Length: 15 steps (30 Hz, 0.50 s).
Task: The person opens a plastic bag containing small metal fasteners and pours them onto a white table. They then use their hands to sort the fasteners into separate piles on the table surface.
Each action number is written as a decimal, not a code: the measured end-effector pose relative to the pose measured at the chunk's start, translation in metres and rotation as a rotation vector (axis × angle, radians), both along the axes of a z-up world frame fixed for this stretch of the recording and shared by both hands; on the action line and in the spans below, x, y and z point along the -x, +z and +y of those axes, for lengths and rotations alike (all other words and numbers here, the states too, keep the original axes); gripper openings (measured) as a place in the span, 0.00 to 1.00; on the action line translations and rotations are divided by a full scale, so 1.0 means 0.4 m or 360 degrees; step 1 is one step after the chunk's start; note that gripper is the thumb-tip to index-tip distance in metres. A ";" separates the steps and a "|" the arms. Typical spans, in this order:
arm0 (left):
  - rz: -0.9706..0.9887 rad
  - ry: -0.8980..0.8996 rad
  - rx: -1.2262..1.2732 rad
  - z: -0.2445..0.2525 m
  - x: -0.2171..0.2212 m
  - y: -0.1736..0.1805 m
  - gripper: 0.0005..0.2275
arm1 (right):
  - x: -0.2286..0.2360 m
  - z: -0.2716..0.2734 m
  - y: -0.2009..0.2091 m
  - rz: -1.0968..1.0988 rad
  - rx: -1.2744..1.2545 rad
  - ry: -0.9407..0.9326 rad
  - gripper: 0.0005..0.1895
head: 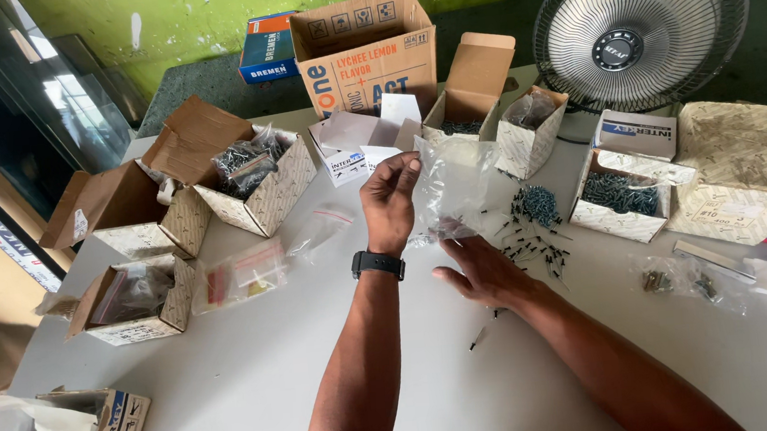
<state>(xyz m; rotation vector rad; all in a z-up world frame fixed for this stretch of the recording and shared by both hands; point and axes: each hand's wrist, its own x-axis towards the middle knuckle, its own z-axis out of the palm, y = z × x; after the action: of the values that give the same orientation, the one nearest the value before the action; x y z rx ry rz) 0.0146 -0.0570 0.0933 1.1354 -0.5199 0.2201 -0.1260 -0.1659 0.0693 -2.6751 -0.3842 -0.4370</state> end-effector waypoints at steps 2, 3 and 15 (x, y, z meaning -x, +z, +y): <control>-0.0096 0.0002 -0.0040 -0.001 0.017 0.009 0.03 | -0.039 -0.034 -0.082 -0.0085 0.0003 -0.0057 0.27; -0.0192 0.0003 -0.0078 -0.002 0.026 0.014 0.03 | -0.060 -0.051 -0.123 -0.0170 0.0007 -0.0115 0.22; -0.0488 -0.0097 -0.0350 -0.032 0.117 0.057 0.04 | -0.099 -0.032 -0.121 0.0164 -0.0809 -0.0483 0.18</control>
<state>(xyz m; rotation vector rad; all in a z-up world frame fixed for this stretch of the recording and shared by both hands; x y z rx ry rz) -0.0322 -0.0698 0.1160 1.3051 -0.8655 0.2914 -0.0864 -0.1786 0.0207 -2.2430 0.1533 -0.4150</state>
